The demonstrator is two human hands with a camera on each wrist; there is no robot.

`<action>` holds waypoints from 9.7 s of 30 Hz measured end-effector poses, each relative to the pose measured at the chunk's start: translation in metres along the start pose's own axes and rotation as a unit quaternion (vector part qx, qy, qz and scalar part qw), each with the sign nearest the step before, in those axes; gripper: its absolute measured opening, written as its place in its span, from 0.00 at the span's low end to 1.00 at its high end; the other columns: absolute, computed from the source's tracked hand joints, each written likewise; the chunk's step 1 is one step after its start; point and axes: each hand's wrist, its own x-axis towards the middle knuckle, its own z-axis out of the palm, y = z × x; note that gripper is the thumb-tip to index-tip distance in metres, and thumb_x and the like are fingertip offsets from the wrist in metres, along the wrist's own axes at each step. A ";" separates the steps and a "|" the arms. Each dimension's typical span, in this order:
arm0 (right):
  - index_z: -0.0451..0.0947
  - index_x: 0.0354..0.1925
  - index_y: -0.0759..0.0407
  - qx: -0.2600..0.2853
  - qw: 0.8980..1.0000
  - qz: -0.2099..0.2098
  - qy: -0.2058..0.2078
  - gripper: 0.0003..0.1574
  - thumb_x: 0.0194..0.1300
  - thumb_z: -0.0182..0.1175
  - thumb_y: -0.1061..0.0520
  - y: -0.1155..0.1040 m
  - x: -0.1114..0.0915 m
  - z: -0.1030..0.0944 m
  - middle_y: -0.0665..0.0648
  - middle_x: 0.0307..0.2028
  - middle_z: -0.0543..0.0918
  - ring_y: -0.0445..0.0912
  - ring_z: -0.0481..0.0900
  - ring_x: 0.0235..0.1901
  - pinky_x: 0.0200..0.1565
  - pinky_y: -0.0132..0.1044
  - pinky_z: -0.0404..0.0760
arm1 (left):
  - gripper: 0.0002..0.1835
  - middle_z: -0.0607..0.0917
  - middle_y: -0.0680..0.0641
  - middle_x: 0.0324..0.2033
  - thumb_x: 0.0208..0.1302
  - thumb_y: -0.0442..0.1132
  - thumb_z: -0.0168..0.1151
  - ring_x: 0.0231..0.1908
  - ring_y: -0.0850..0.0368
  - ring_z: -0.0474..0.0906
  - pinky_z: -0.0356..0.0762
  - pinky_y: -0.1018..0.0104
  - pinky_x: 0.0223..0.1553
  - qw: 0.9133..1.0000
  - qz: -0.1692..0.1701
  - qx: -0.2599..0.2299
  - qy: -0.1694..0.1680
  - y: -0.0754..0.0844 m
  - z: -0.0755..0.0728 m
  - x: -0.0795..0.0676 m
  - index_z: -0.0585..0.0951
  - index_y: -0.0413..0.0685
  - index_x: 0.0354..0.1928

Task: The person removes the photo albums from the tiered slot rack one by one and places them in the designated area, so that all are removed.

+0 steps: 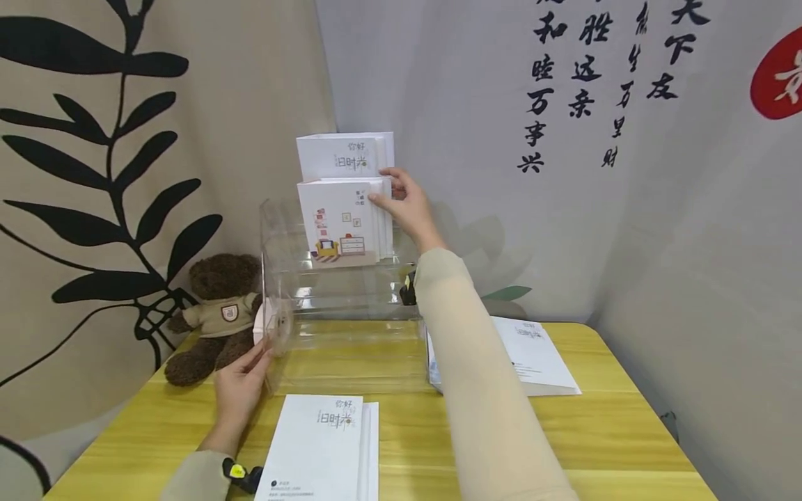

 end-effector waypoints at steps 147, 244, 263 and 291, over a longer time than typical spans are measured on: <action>0.82 0.47 0.68 0.237 0.922 -0.238 0.194 0.24 0.50 0.68 0.80 -0.032 -0.192 0.013 0.61 0.38 0.88 0.50 0.89 0.37 0.37 0.41 0.87 | 0.15 0.90 0.46 0.35 0.57 0.38 0.77 0.29 0.83 0.79 0.74 0.87 0.32 1.000 -0.003 0.012 -0.004 0.002 0.006 0.001 0.90 0.55 0.47; 0.80 0.53 0.66 0.052 0.991 0.112 0.044 0.23 0.58 0.73 0.66 0.070 -0.294 -0.054 0.57 0.40 0.87 0.48 0.87 0.36 0.35 0.41 0.87 | 0.15 0.90 0.46 0.35 0.59 0.40 0.76 0.29 0.83 0.79 0.74 0.87 0.31 1.000 -0.017 0.009 -0.014 0.006 0.005 0.001 0.89 0.56 0.49; 0.84 0.49 0.58 -0.056 0.976 0.207 0.027 0.22 0.56 0.76 0.54 0.087 -0.287 -0.061 0.56 0.31 0.74 0.47 0.67 0.32 0.30 0.32 0.68 | 0.15 0.90 0.43 0.33 0.58 0.37 0.76 0.26 0.84 0.77 0.73 0.87 0.28 1.000 -0.015 0.022 -0.010 0.006 0.005 0.004 0.90 0.55 0.48; 0.85 0.49 0.59 -0.021 0.963 0.247 -0.104 0.18 0.63 0.72 0.53 0.145 -0.316 -0.079 0.58 0.53 0.79 0.50 0.71 0.56 0.59 0.39 0.69 | 0.15 0.89 0.43 0.39 0.60 0.36 0.75 0.33 0.83 0.80 0.76 0.86 0.33 1.000 -0.013 -0.012 -0.017 0.004 0.006 0.002 0.89 0.53 0.49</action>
